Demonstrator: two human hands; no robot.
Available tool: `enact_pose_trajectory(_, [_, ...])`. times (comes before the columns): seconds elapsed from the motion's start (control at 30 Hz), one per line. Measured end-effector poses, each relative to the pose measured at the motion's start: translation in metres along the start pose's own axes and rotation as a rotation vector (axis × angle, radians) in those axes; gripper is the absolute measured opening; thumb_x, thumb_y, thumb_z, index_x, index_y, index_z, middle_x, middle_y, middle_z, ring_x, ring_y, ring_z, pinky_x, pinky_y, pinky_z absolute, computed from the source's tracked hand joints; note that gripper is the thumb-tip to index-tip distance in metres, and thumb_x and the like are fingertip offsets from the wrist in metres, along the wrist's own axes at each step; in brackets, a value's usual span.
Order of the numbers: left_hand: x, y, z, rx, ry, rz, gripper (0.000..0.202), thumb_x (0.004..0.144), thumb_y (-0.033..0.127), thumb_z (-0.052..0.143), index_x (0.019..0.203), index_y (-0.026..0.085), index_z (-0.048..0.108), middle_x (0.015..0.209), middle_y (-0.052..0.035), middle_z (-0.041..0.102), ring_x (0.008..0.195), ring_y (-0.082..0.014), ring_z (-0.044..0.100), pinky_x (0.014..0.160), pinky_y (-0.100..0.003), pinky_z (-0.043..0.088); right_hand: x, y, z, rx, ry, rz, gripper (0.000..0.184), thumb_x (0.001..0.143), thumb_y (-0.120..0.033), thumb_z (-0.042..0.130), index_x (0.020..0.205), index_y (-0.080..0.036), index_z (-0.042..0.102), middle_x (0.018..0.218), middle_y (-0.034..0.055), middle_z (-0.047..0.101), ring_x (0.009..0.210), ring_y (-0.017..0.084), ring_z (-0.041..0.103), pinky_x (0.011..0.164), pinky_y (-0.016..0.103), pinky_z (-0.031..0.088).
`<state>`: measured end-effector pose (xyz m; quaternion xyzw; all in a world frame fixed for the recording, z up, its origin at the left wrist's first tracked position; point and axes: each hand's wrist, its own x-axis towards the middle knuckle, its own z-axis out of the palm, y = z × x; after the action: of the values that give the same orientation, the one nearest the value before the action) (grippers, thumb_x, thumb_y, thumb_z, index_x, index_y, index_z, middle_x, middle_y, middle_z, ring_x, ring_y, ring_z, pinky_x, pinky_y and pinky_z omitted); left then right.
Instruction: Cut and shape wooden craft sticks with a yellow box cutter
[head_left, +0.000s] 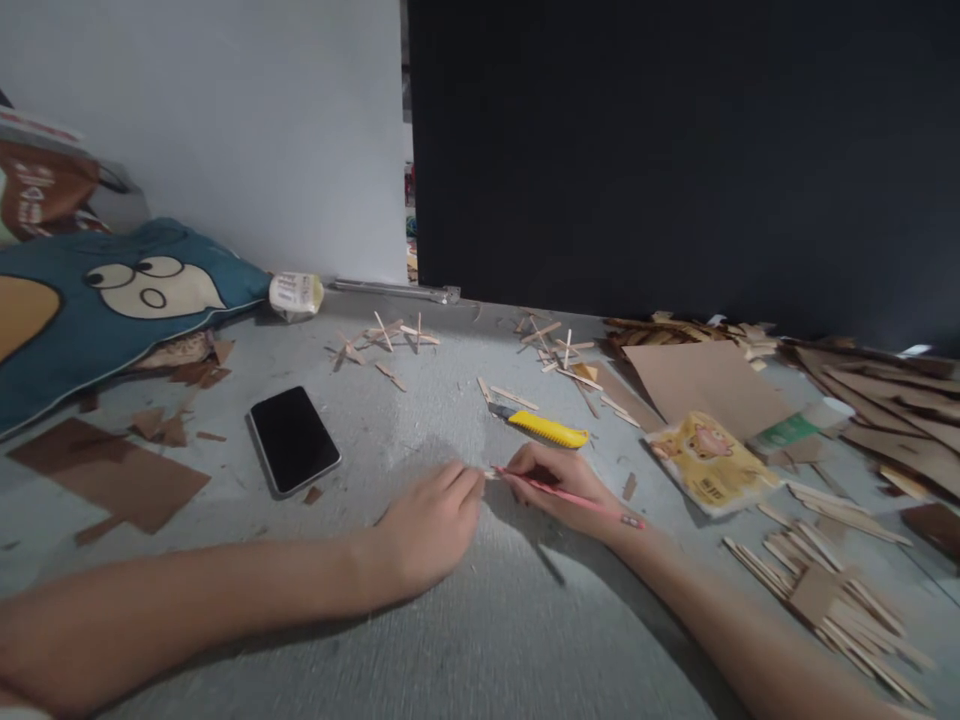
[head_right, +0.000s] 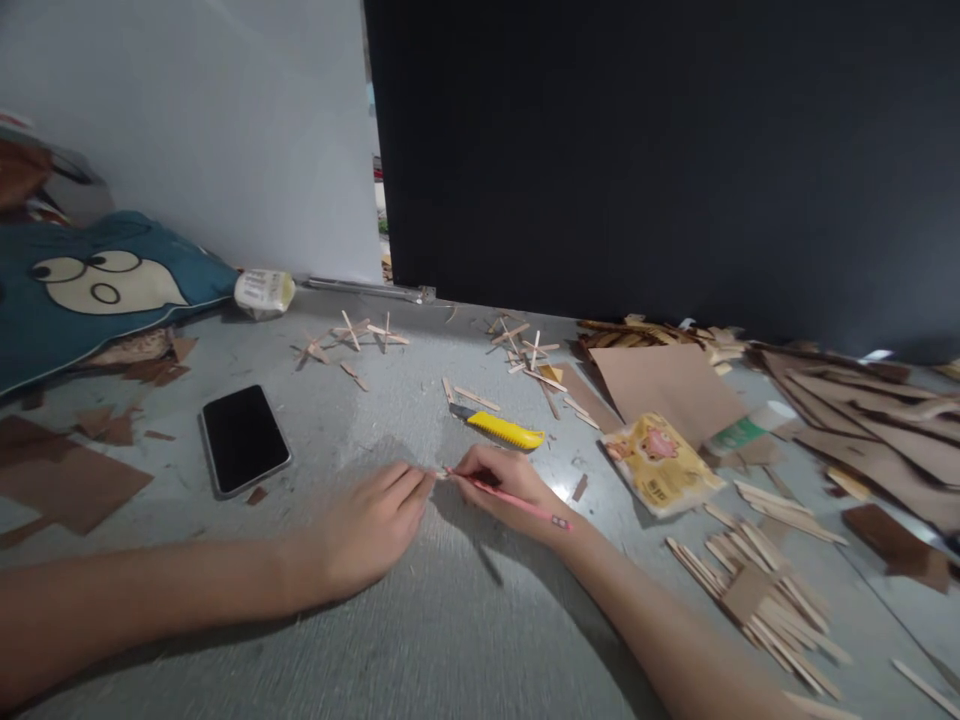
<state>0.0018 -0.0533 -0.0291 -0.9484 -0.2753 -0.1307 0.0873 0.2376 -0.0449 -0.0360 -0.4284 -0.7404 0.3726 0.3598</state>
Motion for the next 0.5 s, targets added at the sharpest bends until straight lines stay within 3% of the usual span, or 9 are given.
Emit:
enact_pose_trajectory(0.1, [-0.0020, -0.0011, -0.0002, -0.008, 0.005, 0.030, 0.033, 0.099, 0.003, 0.037, 0.112, 0.010, 0.066, 0.106, -0.0127, 0.070, 0.096, -0.0256, 0.065, 0.084, -0.040, 0.055, 0.0007, 0.0017, 0.0010, 0.133, -0.016, 0.066, 0.039, 0.093, -0.058, 0.065, 0.081, -0.022, 0.058, 0.066, 0.0009, 0.063, 0.056, 0.013, 0.055, 0.053, 0.026, 0.043])
enact_pose_trajectory(0.3, [-0.0044, -0.0021, -0.0012, -0.044, 0.025, 0.039, 0.036, 0.096, 0.002, 0.036, 0.117, 0.011, 0.064, 0.105, -0.0126, 0.070, 0.097, -0.0258, 0.065, 0.086, -0.040, 0.054, -0.0008, -0.0010, -0.0004, 0.178, -0.078, 0.120, 0.033, 0.090, -0.052, 0.070, 0.090, -0.020, 0.066, 0.065, 0.0002, 0.064, 0.057, 0.013, 0.057, 0.054, 0.026, 0.045])
enact_pose_trajectory(0.5, [-0.0030, -0.0012, -0.0052, 0.005, 0.001, 0.043, 0.033, 0.096, 0.003, 0.038, 0.114, 0.010, 0.064, 0.101, -0.0124, 0.070, 0.092, -0.0257, 0.064, 0.080, -0.039, 0.055, -0.0002, -0.0009, 0.0018, 0.186, -0.077, 0.120, 0.033, 0.089, -0.050, 0.072, 0.078, -0.020, 0.063, 0.063, -0.0003, 0.063, 0.055, 0.012, 0.056, 0.052, 0.024, 0.042])
